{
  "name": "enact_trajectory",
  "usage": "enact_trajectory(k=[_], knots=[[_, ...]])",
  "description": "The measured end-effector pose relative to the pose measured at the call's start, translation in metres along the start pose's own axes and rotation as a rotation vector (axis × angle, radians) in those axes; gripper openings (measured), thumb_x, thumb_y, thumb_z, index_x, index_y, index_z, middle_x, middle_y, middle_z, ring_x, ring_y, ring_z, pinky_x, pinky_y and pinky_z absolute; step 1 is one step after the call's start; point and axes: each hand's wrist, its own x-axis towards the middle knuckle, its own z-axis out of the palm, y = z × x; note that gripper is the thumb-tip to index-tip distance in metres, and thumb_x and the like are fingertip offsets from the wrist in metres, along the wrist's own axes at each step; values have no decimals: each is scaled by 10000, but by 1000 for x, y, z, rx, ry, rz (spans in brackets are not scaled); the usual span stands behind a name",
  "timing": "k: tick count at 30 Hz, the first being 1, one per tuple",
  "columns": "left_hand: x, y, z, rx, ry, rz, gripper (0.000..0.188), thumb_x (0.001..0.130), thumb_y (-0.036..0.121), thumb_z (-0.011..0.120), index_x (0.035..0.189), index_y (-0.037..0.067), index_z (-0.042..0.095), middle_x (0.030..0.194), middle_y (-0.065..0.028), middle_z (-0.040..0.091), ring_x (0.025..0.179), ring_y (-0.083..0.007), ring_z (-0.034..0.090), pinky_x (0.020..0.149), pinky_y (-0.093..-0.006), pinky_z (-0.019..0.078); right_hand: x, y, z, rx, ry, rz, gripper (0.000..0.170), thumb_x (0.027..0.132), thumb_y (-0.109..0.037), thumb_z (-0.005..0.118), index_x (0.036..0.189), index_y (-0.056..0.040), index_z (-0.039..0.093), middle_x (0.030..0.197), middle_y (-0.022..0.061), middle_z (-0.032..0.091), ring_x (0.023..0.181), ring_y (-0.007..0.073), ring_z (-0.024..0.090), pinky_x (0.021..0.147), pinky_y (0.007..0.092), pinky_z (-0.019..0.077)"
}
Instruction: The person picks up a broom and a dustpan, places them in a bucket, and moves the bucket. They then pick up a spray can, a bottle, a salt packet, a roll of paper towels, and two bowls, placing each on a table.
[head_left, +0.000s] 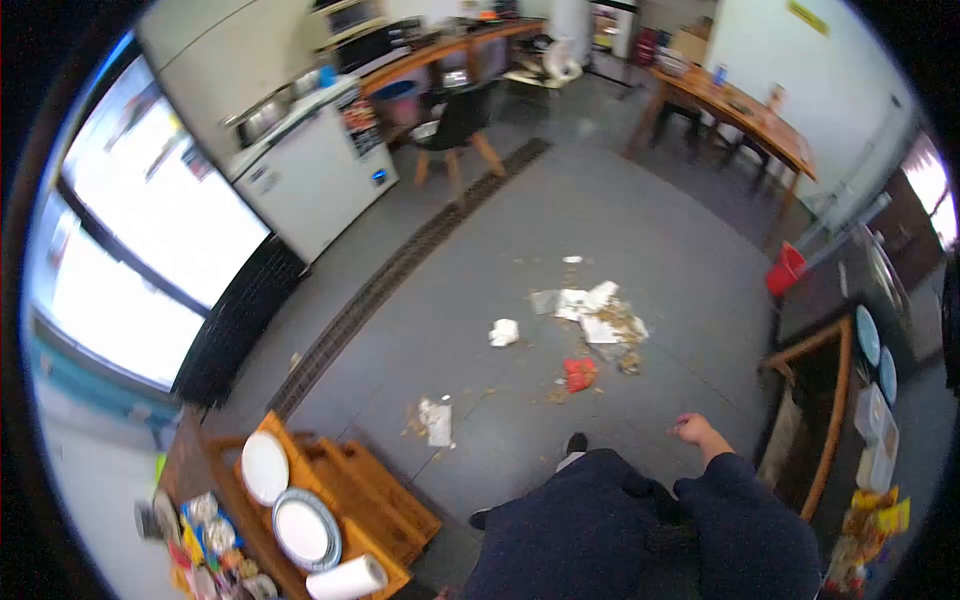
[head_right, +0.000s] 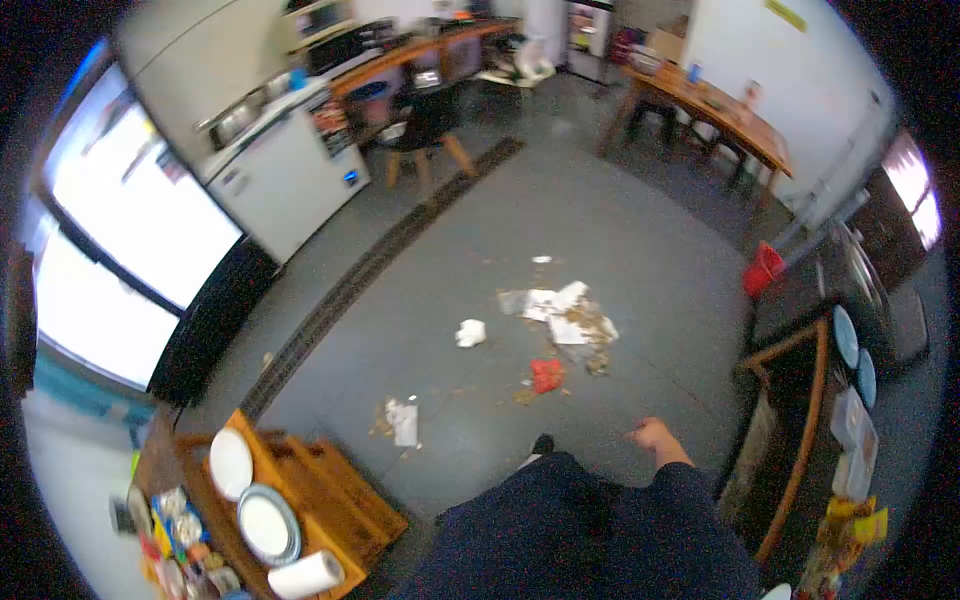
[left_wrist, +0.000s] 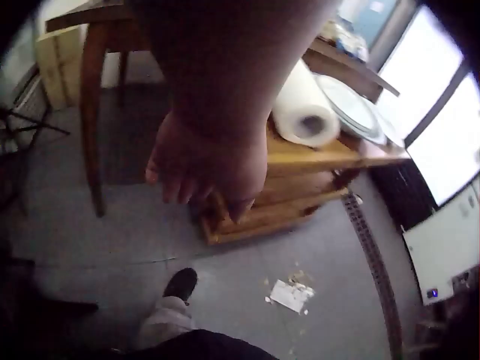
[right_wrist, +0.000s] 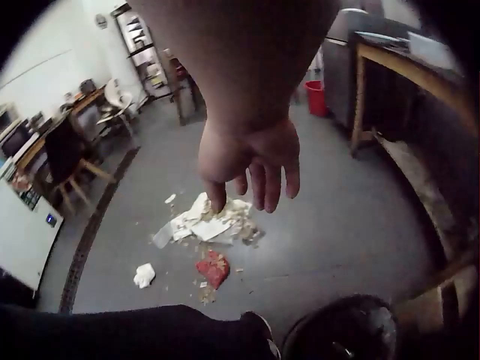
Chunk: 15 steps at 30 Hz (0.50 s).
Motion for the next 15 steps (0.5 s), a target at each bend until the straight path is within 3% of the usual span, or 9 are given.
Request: enact_trajectory(k=[3, 4, 5, 6, 8, 9, 11, 14, 15], knots=[[10, 86, 20, -5, 9, 90, 264, 761, 261, 514, 584, 67, 481, 586, -87, 489, 501, -215, 475, 439, -328, 377, 39, 135, 35, 457, 43, 191, 472, 643, -260, 631, 1004, 13, 499, 884, 124, 575, 715, 225, 564, 607, 309, 446], [12, 118, 32, -33, 0, 127, 273, 760, 254, 517, 561, 70, 485, 563, -83, 492, 478, -212, 479, 422, -326, 380, 32, 158, 33, 431, 38, 263, 448, 655, -234, 620, 1006, 15, 495, 884, 126, 574, 713, 225, 563, 598, 307, 446], [14, 148, 45, -57, -33, 157, 231, 741, 274, 531, 782, 46, 535, 552, -52, 472, 402, -155, 398, 347, -295, 303, 14, 165, 26, 407, 26, 333, 424, 667, -207, 608, 1008, 16, 491, 884, 128, 572, 711, 225, 562, 588, 305, 446], [-10, 190, 75, -23, 91, 235, 220, 731, 264, 549, 702, 48, 523, 517, -24, 446, 406, -134, 385, 351, -289, 303, -5, 171, 19, 383, 13, 402, 401, 679, -181, 597, 1009, 18, 487, 884, 130, 571, 709, 224, 561, 578, 304, 447], [12, 234, 96, 268, 26, 453, 210, 724, 241, 567, 723, 37, 518, 543, -3, 459, 444, -115, 399, 378, -275, 321, 14, 263, 85, 415, 62, 438, 393, 657, -274, 616, 940, -9, 546, 857, 142, 580, 760, 228, 559, 662, 316, 439], [-2, 259, 114, 177, -55, 461, 225, 713, 218, 588, 798, 18, 528, 598, -5, 497, 477, -109, 424, 409, -258, 343, 24, 308, 118, 431, 87, 456, 397, 646, -320, 625, 905, -23, 576, 843, 147, 584, 786, 230, 558, 704, 322, 435], [15, 283, 145, 104, -114, 566, 208, 707, 216, 602, 760, 25, 539, 586, -5, 499, 482, -105, 437, 414, -250, 345, -16, 287, 104, 501, -2, 435, 395, 670, -278, 609, 941, 0, 541, 854, 142, 579, 752, 217, 559, 645, 309, 440], [-7, 325, 191, 301, -161, 645, 216, 705, 231, 607, 750, 30, 539, 579, -12, 498, 486, -99, 441, 413, -244, 346, -35, 252, 85, 643, -56, 372, 395, 705, -216, 586, 994, 35, 488, 871, 133, 572, 700, 198, 560, 557, 289, 448], [-8, 335, 202, 407, -147, 573, 232, 702, 242, 608, 756, 27, 539, 583, -13, 501, 487, -102, 443, 415, -248, 349, -33, 246, 83, 686, -32, 388, 396, 717, -195, 578, 1012, 46, 471, 876, 130, 570, 683, 192, 561, 527, 283, 451]])
